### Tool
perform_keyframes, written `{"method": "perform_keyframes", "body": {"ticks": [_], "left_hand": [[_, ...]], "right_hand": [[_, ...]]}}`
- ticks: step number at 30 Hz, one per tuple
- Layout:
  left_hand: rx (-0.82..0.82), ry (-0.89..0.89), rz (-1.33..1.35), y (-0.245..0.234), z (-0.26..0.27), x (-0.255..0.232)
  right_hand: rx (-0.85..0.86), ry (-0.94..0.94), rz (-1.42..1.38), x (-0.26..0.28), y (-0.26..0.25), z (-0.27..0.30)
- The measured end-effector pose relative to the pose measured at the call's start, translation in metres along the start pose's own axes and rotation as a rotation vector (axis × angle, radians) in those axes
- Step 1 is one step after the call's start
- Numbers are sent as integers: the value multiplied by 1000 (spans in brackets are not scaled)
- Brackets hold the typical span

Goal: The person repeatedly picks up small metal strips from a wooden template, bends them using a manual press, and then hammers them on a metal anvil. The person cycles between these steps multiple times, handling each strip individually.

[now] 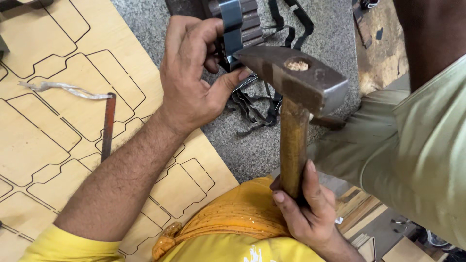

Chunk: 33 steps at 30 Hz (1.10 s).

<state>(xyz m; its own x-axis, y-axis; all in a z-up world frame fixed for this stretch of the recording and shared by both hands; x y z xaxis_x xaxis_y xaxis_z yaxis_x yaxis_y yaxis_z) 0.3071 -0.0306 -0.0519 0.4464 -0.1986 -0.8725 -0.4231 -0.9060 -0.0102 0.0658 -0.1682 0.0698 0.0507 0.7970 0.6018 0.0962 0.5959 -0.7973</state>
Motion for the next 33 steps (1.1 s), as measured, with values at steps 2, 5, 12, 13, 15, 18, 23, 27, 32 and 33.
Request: {"method": "perform_keyframes", "body": {"ticks": [2,5,12,13,15,18,23,27,32,33], "left_hand": [[-2,20,1,0,0,1],[-7,44,-8,3,-1,5],[5,58,-22,2,0,7],[2,65,-23,2,-2,7],[2,45,-26,2,1,5],[3,28,-47,2,-2,7],[7,10,-44,2,-2,2],[2,9,-20,3,-4,-2],[7,-26,-12,2,1,2],[5,-26,-10,2,1,2]], "right_hand": [[-21,5,22,2,-2,2],[-83,-6,-75,6,-1,4],[-6,71,-26,6,-2,3],[-16,49,-15,6,-2,2],[-24,23,6,11,-1,4],[-171,-110,-216,11,4,2],[-18,63,32,7,3,7],[-70,-22,-116,9,-1,5],[-85,-36,-54,4,9,5],[-25,15,32,2,10,6]]}}
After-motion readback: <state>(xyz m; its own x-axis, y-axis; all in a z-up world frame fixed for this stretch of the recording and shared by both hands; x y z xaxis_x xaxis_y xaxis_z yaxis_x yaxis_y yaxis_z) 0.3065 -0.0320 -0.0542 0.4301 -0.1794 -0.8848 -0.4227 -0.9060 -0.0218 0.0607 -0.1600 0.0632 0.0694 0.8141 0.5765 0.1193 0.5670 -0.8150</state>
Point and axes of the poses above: each hand's wrist, its own z-axis away from the middle knuckle, its own y-axis out of the palm, x = y × z, the point moved 2 cm from there along -z, towards the middle knuckle, and after that the axes turned 15 degrees about z, right-handed, at the moved point
